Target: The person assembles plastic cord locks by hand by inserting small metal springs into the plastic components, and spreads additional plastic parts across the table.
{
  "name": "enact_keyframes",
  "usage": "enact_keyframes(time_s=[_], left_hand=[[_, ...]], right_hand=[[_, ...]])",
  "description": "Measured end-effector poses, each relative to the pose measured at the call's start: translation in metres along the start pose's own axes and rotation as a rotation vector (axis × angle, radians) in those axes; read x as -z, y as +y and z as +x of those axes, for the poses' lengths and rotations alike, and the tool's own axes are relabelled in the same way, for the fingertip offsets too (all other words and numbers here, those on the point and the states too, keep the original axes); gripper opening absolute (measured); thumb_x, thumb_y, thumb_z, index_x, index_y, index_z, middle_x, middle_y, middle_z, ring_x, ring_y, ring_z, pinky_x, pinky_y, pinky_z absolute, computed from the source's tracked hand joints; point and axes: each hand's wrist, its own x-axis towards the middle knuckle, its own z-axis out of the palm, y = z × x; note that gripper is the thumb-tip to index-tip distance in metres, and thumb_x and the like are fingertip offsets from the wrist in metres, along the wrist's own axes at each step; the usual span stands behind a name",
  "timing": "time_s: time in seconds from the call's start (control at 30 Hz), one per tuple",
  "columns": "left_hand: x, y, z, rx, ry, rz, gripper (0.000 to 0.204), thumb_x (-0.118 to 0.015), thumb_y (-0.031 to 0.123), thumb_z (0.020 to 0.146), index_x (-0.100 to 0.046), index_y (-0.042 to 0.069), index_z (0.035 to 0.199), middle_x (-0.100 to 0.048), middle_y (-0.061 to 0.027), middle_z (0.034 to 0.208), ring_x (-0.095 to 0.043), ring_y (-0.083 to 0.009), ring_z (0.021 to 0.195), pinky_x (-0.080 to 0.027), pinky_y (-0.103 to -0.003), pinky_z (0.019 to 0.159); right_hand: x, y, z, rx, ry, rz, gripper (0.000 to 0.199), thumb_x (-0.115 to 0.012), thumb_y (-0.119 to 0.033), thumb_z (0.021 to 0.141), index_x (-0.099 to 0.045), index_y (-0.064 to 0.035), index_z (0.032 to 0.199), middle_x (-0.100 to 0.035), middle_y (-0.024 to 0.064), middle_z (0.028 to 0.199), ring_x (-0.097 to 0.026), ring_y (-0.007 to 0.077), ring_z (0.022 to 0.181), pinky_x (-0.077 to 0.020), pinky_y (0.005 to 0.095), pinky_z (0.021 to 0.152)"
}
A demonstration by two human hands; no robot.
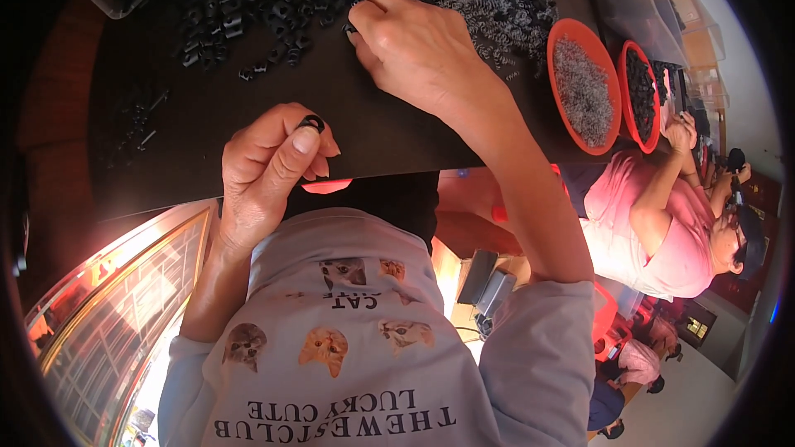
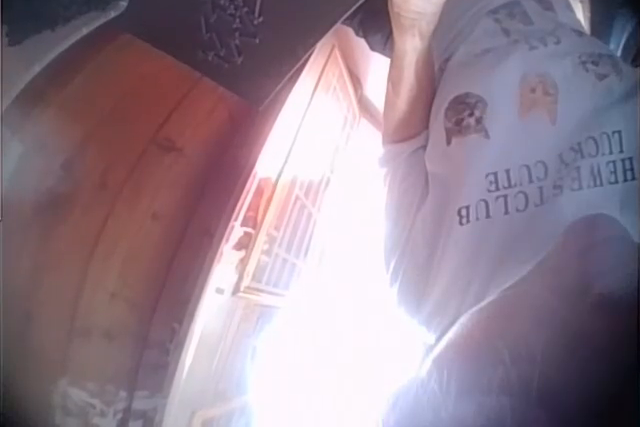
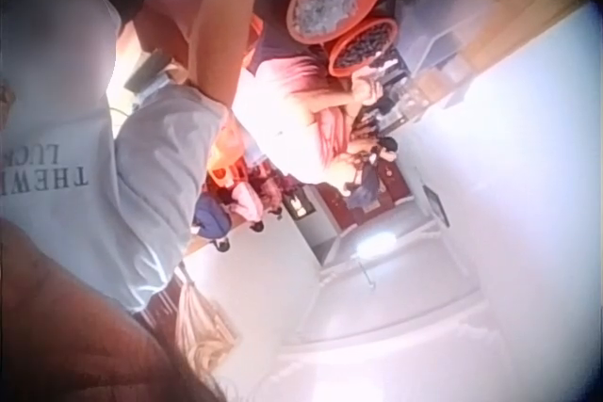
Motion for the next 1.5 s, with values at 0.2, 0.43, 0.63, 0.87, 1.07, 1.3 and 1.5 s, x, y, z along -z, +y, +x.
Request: enact_keyframes(time_s=[0.2,0.43,0.63,0.87,1.07,1.3,1.5], left_hand=[[0.001,0.000,0.000,-0.009,-0.003,-0.012,0.026,-0.061,0.020,0.099,-0.061,-0.001,0.085,-0.057,-0.0025,0.071,-0.052,-0.0073,0.059,-0.043,-0.023,0.053],[0.001,0.001,0.001,-0.003,-0.004,-0.025,0.026,-0.060,0.021,0.099,-0.061,-0.002,0.086,-0.058,-0.0030,0.072,-0.054,-0.0078,0.060,-0.044,-0.024,0.054],[0.002,0.000,0.000,0.002,-0.008,-0.029,0.025,-0.060,0.020,0.100,-0.061,-0.002,0.087,-0.059,-0.0036,0.074,-0.056,-0.0086,0.061,-0.046,-0.024,0.055],[0.002,0.001,-0.001,0.016,0.000,-0.061,0.024,-0.056,0.019,0.102,-0.060,-0.002,0.092,-0.061,-0.0033,0.076,-0.056,-0.0091,0.063,-0.047,-0.024,0.057],[0.003,0.001,0.000,0.008,-0.017,-0.030,0.025,-0.056,0.020,0.102,-0.061,-0.002,0.091,-0.061,-0.0040,0.077,-0.056,-0.0093,0.063,-0.047,-0.024,0.057],[0.006,0.002,-0.001,0.047,-0.053,0.021,0.027,-0.051,0.021,0.103,-0.062,0.000,0.090,-0.063,-0.0031,0.083,-0.056,-0.0070,0.068,-0.048,-0.022,0.061],[0.006,0.003,-0.002,0.046,-0.064,0.050,0.026,-0.052,0.021,0.103,-0.062,0.000,0.090,-0.063,-0.0029,0.083,-0.056,-0.0066,0.067,-0.048,-0.022,0.061]], right_hand=[[0.003,0.003,0.001,-0.003,-0.008,-0.015,0.010,-0.066,-0.011,0.083,-0.058,-0.0052,0.084,-0.059,0.0074,0.085,-0.066,0.0310,0.074,-0.0522,0.0436,0.060],[0.006,0.006,0.001,-0.014,0.050,0.030,0.006,-0.064,-0.010,0.084,-0.059,-0.0068,0.086,-0.059,0.0064,0.086,-0.065,0.0303,0.074,-0.0517,0.0427,0.060],[0.018,0.011,-0.007,-0.072,0.044,0.107,0.007,-0.063,-0.013,0.087,-0.062,-0.0081,0.092,-0.059,0.0062,0.088,-0.064,0.0305,0.076,-0.0515,0.0423,0.063],[0.022,0.016,-0.012,-0.119,-0.022,0.160,0.007,-0.061,-0.013,0.089,-0.063,-0.0080,0.092,-0.060,0.0065,0.090,-0.063,0.0320,0.078,-0.0519,0.0427,0.065],[0.020,0.015,-0.008,-0.064,-0.076,0.084,0.009,-0.062,-0.009,0.086,-0.061,-0.0068,0.095,-0.059,0.0081,0.096,-0.065,0.0316,0.078,-0.0520,0.0442,0.065],[0.016,0.013,0.000,-0.093,-0.167,-0.022,0.011,-0.063,-0.010,0.086,-0.059,-0.0058,0.094,-0.058,0.0085,0.097,-0.066,0.0325,0.081,-0.0525,0.0453,0.066],[0.015,0.022,0.003,-0.084,-0.085,0.082,0.008,-0.062,-0.012,0.088,-0.060,-0.0090,0.094,-0.059,0.0082,0.096,-0.065,0.0328,0.080,-0.0531,0.0456,0.066]])
